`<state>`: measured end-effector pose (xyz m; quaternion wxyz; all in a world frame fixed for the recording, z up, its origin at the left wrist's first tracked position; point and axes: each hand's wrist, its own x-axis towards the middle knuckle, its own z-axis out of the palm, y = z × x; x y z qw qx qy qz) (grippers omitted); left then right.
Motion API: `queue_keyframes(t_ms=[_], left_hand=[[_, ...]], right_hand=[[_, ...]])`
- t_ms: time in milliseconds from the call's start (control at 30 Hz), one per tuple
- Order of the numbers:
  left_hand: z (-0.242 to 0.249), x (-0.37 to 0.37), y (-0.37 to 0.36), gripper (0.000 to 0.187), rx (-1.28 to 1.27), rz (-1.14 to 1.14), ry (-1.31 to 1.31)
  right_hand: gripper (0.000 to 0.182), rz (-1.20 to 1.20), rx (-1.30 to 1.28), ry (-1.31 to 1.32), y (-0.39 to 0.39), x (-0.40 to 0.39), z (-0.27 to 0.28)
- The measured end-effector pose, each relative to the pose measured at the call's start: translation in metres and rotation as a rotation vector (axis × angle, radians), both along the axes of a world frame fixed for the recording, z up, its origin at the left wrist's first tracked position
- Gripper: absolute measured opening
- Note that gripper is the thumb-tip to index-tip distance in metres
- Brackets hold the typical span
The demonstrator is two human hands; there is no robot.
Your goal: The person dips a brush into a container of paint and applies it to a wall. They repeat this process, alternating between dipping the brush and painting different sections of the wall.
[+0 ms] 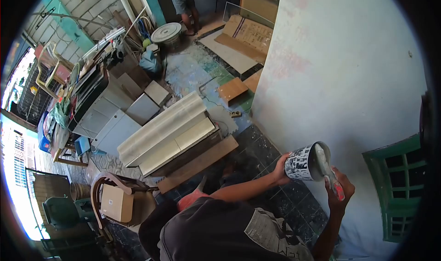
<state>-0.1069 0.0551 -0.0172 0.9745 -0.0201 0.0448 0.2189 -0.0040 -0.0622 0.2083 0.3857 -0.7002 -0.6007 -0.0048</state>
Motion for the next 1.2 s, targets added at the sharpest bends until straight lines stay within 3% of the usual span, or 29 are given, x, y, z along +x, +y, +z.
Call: queue_keyframes(t_ms=[100, 233, 300, 400, 467, 600, 700, 733, 833, 900, 1000, 1067, 1200], left_hand=[[-0.006, 0.002, 0.004, 0.054, 0.02, -0.025, -0.013], [-0.003, 0.0, 0.028, 0.057, 0.009, -0.052, 0.109], [-0.011, -0.006, 0.043, 0.055, 0.059, -0.084, 0.001], [-0.014, -0.019, 0.073, 0.054, 0.064, -0.091, -0.085], [-0.007, -0.031, 0.096, 0.055, 0.092, -0.062, -0.004], [0.003, -0.051, 0.148, 0.055, 0.115, -0.086, 0.035], [0.003, -0.061, 0.161, 0.059, 0.113, -0.199, -0.069], [0.005, -0.064, 0.166, 0.06, 0.139, -0.205, -0.092], [-0.003, -0.067, 0.172, 0.06, 0.105, -0.201, -0.011], [-0.021, -0.058, 0.171, 0.06, 0.1, -0.206, 0.063], [-0.009, -0.059, 0.173, 0.057, 0.185, -0.153, -0.016], [-0.007, -0.06, 0.173, 0.049, 0.111, -0.153, 0.012], [0.003, -0.066, 0.182, 0.047, 0.055, -0.099, -0.002]], right_hand=[[0.027, 0.117, -0.054, -0.238, 0.004, -0.009, 0.0], [0.028, 0.063, -0.03, -0.234, 0.023, -0.019, -0.013], [0.028, 0.009, -0.004, -0.228, 0.036, -0.031, -0.016], [0.017, -0.148, -0.003, -0.099, 0.067, -0.052, -0.02], [0.013, -0.235, 0.08, -0.026, 0.087, -0.053, -0.026], [0.017, -0.399, 0.226, 0.392, 0.112, -0.061, -0.036], [0.02, -0.424, 0.249, 0.269, 0.12, -0.067, -0.05], [0.02, -0.463, 0.278, 0.505, 0.127, -0.083, -0.042], [0.023, -0.561, 0.335, 0.608, 0.131, -0.085, -0.057], [0.028, -0.538, 0.335, 0.638, 0.134, -0.085, -0.063], [0.029, -0.603, 0.402, 0.656, 0.139, -0.085, -0.062], [0.029, -0.644, 0.448, 0.656, 0.147, -0.09, -0.059], [0.043, -0.552, 0.306, 0.671, 0.154, -0.071, -0.06]])
